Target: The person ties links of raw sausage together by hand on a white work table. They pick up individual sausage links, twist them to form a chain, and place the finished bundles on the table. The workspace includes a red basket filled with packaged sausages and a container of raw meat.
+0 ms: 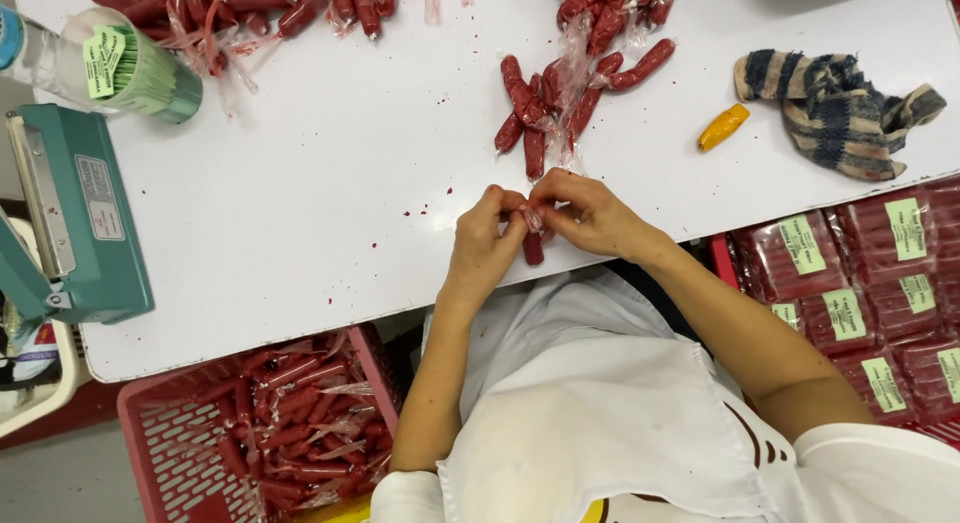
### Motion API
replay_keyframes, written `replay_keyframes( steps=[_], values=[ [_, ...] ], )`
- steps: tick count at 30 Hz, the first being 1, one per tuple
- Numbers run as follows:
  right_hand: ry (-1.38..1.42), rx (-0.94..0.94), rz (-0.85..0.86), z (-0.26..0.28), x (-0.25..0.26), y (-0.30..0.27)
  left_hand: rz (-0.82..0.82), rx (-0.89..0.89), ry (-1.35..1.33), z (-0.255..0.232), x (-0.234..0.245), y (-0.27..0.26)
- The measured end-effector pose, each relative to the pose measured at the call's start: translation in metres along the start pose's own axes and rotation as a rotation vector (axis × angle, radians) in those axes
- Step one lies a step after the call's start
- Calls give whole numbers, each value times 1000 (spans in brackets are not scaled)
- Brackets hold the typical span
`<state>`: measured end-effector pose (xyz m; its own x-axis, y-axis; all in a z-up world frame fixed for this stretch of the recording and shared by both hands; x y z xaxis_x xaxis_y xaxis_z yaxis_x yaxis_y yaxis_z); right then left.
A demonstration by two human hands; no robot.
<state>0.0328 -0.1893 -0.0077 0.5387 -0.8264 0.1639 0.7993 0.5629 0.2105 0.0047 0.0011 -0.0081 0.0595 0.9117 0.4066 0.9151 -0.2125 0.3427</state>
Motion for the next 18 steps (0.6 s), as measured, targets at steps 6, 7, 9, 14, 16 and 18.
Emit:
replay_keyframes(
  steps=[6, 7, 9, 14, 16, 18],
  values=[
    [-142, 85, -47, -27, -17, 16, -117, 49, 20, 15, 4, -10],
    [-141, 83, -48, -21, -18, 19, -115, 50, 19, 17, 3, -11],
    [-114, 108, -35, -9, -21, 24, -215, 84, 12, 20, 0, -13],
    [-101, 61, -69, -12, -14, 17, -268, 80, 52, 4, -8, -6],
    [-36, -8, -117, -11, -7, 11, -268, 58, 73, -5, -12, 3],
    [-196, 100, -146, -4, -1, 6, -204, -37, 201, -6, -22, 10]
  ],
)
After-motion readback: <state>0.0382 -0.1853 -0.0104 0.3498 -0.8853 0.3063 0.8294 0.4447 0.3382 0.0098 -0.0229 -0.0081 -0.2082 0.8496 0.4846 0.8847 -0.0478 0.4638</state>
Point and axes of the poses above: each hand's wrist, its own y-axis towards the middle knuckle, its own x-axis out of the back of the hand, z = x × y, the point moved 1 cm from there along y, towards the middle knuckle, and after that the axes turned 4 degrees about z, right-handed, at the moved point
